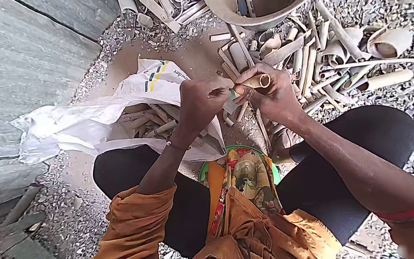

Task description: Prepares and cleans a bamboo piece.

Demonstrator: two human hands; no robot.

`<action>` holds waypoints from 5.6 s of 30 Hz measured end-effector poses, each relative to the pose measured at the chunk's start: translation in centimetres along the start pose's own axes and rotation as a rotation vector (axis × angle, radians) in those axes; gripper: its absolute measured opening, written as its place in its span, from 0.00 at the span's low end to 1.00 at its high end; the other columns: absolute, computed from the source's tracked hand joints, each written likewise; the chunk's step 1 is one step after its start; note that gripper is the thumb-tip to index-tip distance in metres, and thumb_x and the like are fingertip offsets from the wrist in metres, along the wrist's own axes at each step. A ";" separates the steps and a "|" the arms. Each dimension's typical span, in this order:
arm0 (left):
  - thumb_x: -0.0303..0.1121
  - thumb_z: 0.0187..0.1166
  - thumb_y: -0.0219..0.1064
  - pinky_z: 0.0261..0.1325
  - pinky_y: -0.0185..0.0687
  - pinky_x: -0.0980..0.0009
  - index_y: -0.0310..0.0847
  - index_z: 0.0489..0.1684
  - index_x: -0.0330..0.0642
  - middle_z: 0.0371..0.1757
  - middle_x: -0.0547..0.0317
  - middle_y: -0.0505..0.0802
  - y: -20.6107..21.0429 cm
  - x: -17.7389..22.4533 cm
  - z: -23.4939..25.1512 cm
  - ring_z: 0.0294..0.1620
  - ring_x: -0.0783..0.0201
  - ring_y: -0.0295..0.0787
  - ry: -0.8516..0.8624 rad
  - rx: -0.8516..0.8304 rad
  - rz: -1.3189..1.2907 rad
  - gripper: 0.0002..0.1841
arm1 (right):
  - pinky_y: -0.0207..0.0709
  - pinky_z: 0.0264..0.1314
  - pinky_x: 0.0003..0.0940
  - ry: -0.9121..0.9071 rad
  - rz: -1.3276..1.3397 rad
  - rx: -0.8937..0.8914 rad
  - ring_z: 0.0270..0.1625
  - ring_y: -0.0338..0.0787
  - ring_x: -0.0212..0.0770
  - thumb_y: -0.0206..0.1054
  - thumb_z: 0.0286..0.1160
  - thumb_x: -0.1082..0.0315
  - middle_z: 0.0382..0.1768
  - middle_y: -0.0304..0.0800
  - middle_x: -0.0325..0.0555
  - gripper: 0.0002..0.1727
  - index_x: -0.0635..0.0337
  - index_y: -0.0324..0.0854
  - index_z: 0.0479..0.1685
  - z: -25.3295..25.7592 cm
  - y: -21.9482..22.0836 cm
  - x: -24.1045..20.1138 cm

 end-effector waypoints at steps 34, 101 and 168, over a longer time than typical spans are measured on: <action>0.24 0.69 0.74 0.37 0.87 0.79 0.97 0.39 0.35 0.29 0.51 0.97 -0.4 -0.7 -0.1 0.29 0.73 0.93 0.129 -0.138 -0.050 0.07 | 0.97 0.39 0.35 0.055 0.111 -0.047 0.35 0.98 0.38 0.69 0.75 0.79 0.40 0.94 0.45 0.07 0.68 0.81 0.47 -0.3 -0.1 0.4; 0.26 0.80 0.70 0.46 0.98 0.69 0.86 0.48 0.38 0.45 0.64 0.95 -0.5 -0.2 0.2 0.44 0.70 0.97 -0.480 0.032 -0.481 0.05 | 0.94 0.49 0.29 -0.175 -0.060 0.010 0.46 0.97 0.33 0.70 0.75 0.78 0.50 0.94 0.47 0.08 0.68 0.82 0.49 1.4 -0.7 -1.4; 0.23 0.70 0.70 0.39 0.90 0.74 0.96 0.41 0.34 0.34 0.50 0.98 3.4 1.3 -1.4 0.33 0.67 0.96 0.143 -0.064 -0.040 0.09 | 0.89 0.59 0.25 -0.065 -0.212 0.103 0.55 0.95 0.30 0.73 0.68 0.79 0.51 0.97 0.45 0.07 0.64 0.88 0.43 -5.3 -3.4 -0.1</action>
Point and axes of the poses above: each hand's wrist, its own z-axis towards the middle knuckle, its own y-axis out of the palm, x = y × z, the point moved 3 cm from there along z, towards the middle knuckle
